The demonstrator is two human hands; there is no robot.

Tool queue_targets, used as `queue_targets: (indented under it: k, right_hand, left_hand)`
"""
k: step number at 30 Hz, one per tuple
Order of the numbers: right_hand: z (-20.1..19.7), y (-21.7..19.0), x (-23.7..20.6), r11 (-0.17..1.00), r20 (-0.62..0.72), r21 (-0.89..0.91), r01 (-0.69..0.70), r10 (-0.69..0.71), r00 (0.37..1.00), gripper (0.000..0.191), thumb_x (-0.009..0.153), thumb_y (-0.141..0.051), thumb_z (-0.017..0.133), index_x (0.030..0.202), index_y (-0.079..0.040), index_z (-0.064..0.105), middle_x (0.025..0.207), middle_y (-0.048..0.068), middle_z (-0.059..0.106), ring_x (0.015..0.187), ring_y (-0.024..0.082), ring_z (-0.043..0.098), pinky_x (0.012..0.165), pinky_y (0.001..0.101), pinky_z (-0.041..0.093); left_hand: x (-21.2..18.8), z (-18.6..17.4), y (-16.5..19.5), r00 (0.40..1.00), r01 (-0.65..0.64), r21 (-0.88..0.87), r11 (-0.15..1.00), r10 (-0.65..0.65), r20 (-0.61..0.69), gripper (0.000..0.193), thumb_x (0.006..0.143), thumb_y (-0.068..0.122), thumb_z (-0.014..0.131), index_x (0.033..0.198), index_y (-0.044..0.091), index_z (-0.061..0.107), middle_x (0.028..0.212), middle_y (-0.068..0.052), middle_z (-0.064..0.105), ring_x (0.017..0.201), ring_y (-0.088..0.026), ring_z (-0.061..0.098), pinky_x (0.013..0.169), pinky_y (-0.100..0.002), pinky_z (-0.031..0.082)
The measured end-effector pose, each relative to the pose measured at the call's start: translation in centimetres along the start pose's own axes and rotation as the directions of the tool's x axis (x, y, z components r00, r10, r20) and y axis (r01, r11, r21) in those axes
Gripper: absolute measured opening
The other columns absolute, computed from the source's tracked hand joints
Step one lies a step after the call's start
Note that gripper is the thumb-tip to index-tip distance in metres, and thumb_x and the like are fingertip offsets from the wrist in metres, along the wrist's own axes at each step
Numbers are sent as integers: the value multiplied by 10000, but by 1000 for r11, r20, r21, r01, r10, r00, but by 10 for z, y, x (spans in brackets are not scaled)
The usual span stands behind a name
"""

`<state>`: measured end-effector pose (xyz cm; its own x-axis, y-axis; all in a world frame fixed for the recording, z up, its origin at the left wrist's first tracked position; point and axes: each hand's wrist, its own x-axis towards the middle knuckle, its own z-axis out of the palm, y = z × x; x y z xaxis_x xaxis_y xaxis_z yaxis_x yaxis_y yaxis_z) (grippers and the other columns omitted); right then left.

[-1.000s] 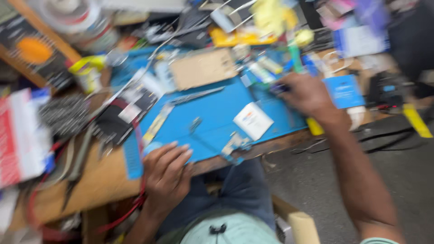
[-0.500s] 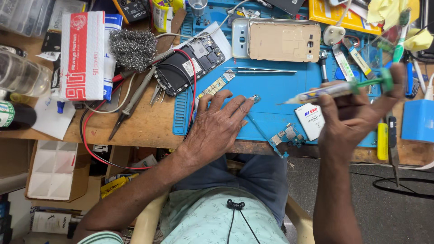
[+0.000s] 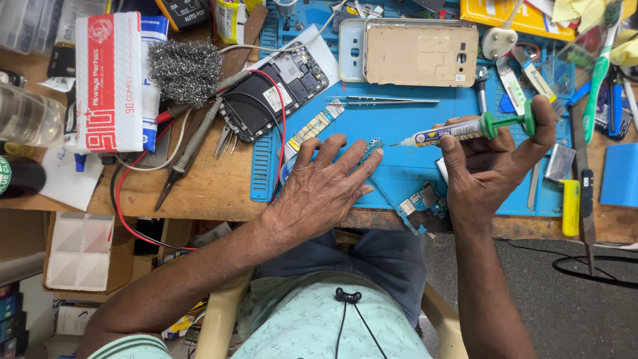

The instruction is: The person solders a small circuit board on a workbench, applying flux and using a soldering iron to work on the board. They then pick up a disassembled smartphone, seat the board into the phone body, and press components into place while working on the device.

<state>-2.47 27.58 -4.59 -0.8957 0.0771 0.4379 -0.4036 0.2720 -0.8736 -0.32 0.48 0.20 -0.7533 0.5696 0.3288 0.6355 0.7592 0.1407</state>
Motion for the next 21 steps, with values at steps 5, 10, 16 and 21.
queue_targets:
  k: [5,10,16,21]
  right_hand:
    - [3,-4,1,999,70,35,35,-38,997,874,1115,52,749,1653,-248,129,1175,170,670,974,198,722,815,257,614]
    - [4,-7,4,999,109,1,53,-53,993,875,1108,51,747,1645,-252,126,1173,187,672,985,217,726,805,268,609]
    - [6,-9,6,997,135,-25,76,-72,988,865,1138,38,765,1635,-253,119,1165,190,674,984,219,727,804,268,612]
    - [7,-8,9,991,163,-30,129,-123,979,849,1161,59,754,1621,-266,119,1162,201,671,999,230,728,847,287,664]
  left_hand:
    - [-2,4,-1,1000,-6,-34,999,6,-9,566,966,439,634,1434,126,580,1340,-70,543,1222,-280,463,1000,-465,336]
    - [-4,7,-1,1000,-3,-51,999,2,-13,561,961,449,636,1424,134,589,1344,-63,542,1230,-277,459,1004,-470,336]
    - [-3,9,-1,1000,-3,-44,999,2,-6,569,956,466,639,1418,136,593,1333,-66,541,1222,-278,457,992,-472,329]
    - [-3,10,-1,1000,-1,-70,998,1,1,580,952,472,645,1419,132,589,1326,-65,541,1215,-279,457,980,-471,331]
